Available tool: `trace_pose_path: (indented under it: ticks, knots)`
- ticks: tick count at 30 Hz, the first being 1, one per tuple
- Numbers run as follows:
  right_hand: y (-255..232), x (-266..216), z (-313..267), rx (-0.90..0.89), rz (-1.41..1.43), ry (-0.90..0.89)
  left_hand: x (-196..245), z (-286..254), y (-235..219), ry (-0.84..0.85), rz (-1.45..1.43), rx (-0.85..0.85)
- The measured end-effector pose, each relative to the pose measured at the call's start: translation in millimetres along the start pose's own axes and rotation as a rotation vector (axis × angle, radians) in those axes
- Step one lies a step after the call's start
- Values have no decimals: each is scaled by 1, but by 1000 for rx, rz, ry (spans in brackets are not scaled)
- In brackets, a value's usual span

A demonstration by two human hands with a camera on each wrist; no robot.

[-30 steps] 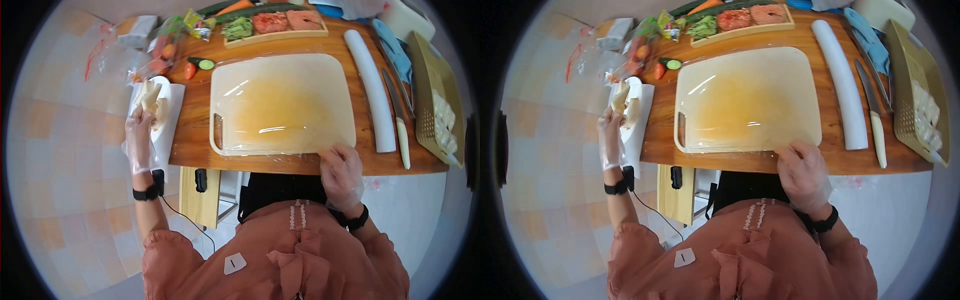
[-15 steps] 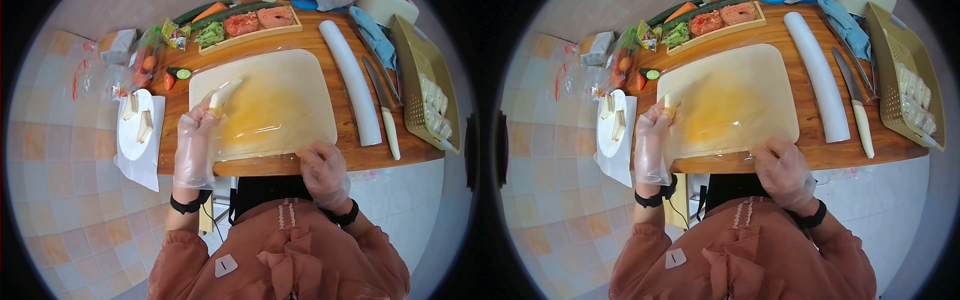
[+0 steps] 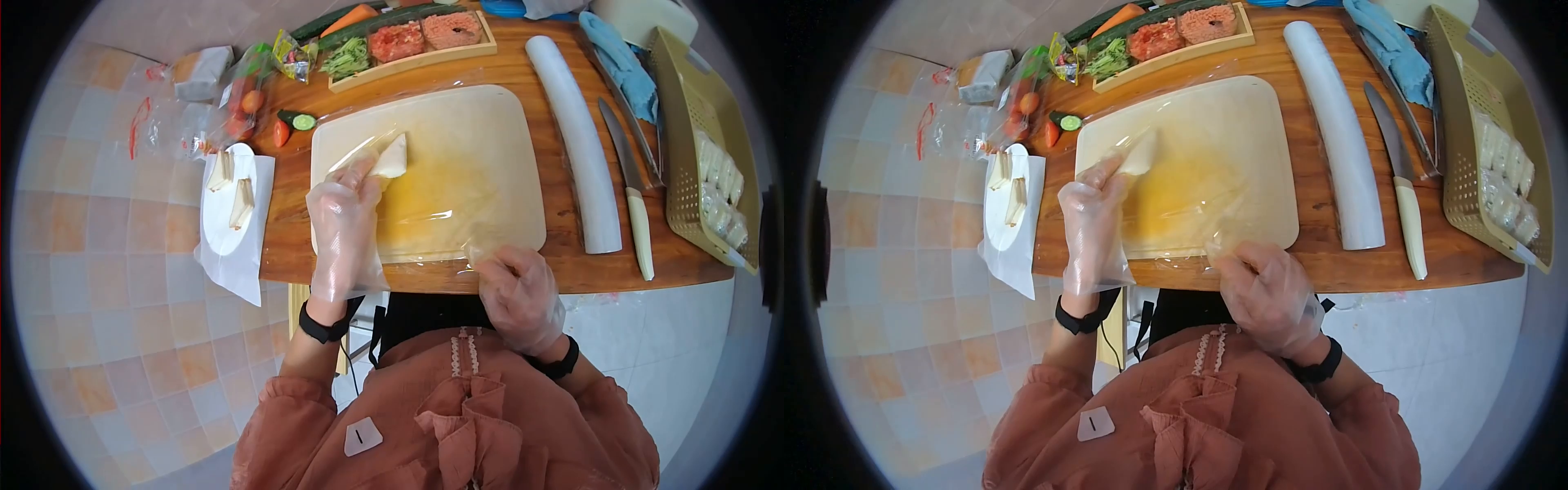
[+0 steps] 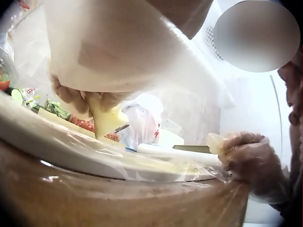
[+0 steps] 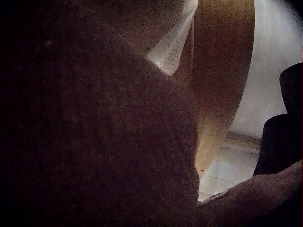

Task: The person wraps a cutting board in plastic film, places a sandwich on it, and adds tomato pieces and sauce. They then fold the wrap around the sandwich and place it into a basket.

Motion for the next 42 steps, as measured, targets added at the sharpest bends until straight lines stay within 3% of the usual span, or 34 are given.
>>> trace_pose_path:
  ticks: [2, 5, 7, 13, 23, 25, 28, 34, 40, 42]
  knots:
    - [0, 2, -1, 1, 28, -6, 5, 1, 0, -1, 7, -11]
    - [1, 5, -3, -3, 36, -8, 12, 4, -1, -151, -10, -103]
    - [1, 4, -3, -5, 36, -7, 6, 4, 1, 2, 90, -101]
    - [0, 4, -3, -24, 44, -1, 0, 1, 5, 123, 154, -109]
    - [1, 9, -6, -45, 20, -40, 4, 0, 4, 137, 156, -141]
    - [0, 10, -5, -54, 24, -42, 7, 0, 2, 77, 183, -191]
    - [1, 10, -4, -63, 33, -36, 9, -3, -5, 145, 278, -135]
    - [0, 6, -3, -49, 11, -18, 0, -25, -33, 49, 280, -125]
    - [2, 4, -2, -32, -32, -24, -8, -55, -38, 141, 289, -58]
    - [2, 2, -1, -27, -45, -37, 0, -63, -35, 94, 245, -51]
Point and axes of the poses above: each hand's wrist, its own z-axis towards the middle knuckle, its own y-axis out of the palm, x = y × z, the point moved 1 cm from there along z, towards the middle knuckle, and after that the axes turned 7 degrees about y, right-handed, at the moved point
